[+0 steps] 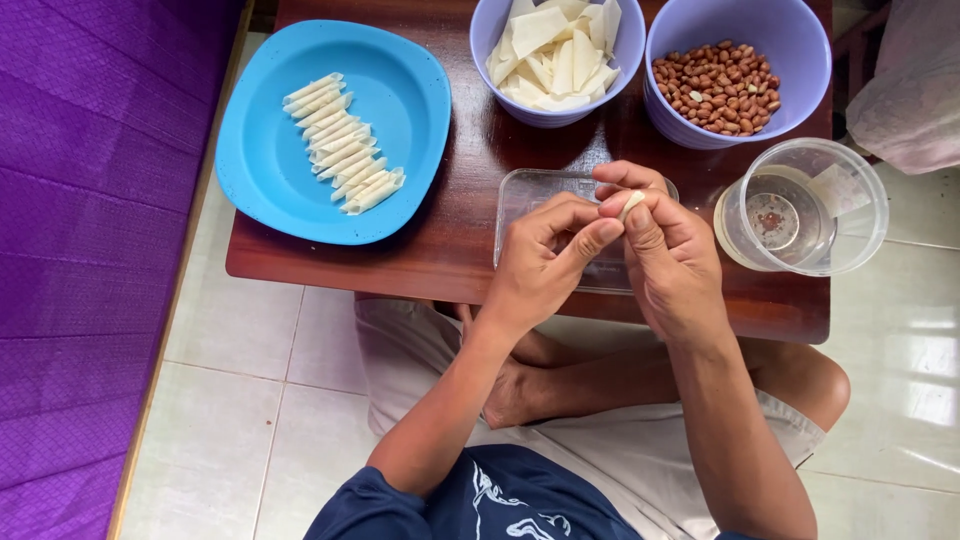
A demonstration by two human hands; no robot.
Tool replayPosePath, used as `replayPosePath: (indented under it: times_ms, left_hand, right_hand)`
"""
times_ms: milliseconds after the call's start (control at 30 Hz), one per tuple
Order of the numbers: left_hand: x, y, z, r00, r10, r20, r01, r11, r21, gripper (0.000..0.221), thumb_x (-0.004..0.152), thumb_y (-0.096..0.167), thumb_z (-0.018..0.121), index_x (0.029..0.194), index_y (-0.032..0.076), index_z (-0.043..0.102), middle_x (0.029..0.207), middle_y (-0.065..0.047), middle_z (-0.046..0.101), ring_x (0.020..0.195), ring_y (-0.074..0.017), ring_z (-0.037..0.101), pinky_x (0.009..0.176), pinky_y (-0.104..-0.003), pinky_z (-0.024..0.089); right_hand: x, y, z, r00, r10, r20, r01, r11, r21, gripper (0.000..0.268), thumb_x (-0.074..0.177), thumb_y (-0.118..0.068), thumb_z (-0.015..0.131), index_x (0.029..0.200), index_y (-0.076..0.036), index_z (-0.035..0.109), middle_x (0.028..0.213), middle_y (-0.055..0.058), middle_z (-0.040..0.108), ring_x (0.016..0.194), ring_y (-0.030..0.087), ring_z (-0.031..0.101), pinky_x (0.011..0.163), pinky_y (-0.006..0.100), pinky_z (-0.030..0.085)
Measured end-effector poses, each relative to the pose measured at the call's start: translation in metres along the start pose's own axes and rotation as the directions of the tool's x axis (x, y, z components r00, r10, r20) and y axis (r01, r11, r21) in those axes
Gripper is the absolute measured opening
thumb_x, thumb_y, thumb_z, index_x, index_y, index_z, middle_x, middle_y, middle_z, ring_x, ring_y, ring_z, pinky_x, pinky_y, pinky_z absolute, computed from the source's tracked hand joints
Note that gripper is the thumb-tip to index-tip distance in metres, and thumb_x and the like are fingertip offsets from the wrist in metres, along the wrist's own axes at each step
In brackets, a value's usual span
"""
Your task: The person is assembling nut rolls by placing peanuts onto a square wrapper and rolling it into a thin cylinder.
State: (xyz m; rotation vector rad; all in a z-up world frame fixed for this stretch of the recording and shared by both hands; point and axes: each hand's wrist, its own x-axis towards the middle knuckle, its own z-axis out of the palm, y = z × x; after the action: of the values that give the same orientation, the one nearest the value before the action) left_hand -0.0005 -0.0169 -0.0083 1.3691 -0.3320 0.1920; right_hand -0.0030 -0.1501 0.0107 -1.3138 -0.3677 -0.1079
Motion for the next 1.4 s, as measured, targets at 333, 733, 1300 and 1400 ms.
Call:
replayPosePath:
  times_ms: [333,733,1300,1400]
  left_hand:
    - [-0.003,-0.003,-0.003,0.996,-0.071,-0.053,0.061,0.983,-0.174,0.01,0.098,0.015,0.075,0.102,0.006,0.078,0.08,-0.007,0.067,0.082,-0.003,0.059,0.076,-0.023,0.054]
    - [-0.01,0.027,-0.087,0.997,0.064,-0.037,-0.065,0.998,-0.01,0.006,0.094,0.012,0.077,0.095,0.006,0.079,0.076,-0.006,0.07,0.07,-0.008,0.067,0.064,-0.023,0.055]
    - [0.09,0.012,-0.303,0.912,0.203,-0.357,0.295,0.282,0.913,0.023,0.086,0.018,0.073,0.108,0.019,0.076,0.128,-0.008,0.057,0.111,-0.0334,0.055,0.093,-0.049,0.047]
    - [0.09,0.014,-0.295,0.921,0.129,-0.367,0.324,0.269,0.907,0.026,0.086,0.014,0.069,0.111,0.019,0.074,0.129,-0.002,0.061,0.11,-0.0259,0.06,0.095,-0.043,0.044]
  right_hand:
    - [0.001,0.014,0.004,0.997,0.059,-0.058,-0.049,0.986,0.16,0.027,0.11,-0.02,0.05,0.104,0.004,0.059,0.137,0.02,0.055,0.124,0.021,0.058,0.108,0.035,0.052]
    - [0.029,0.011,0.025,0.992,0.114,-0.051,-0.109,0.988,0.105,0.026,0.112,-0.017,0.052,0.109,0.008,0.057,0.093,0.022,0.062,0.09,0.023,0.069,0.084,0.029,0.06]
    - [0.224,0.108,0.2,0.746,-0.178,0.642,0.65,0.405,-0.643,0.023,0.082,0.004,0.071,0.1,-0.005,0.082,0.084,0.011,0.07,0.071,0.031,0.058,0.064,0.042,0.05]
    - [0.227,0.122,0.204,0.764,-0.071,0.642,0.644,0.164,-0.748,0.012,0.089,-0.008,0.074,0.092,-0.018,0.08,0.094,-0.003,0.075,0.082,0.028,0.058,0.073,0.041,0.044]
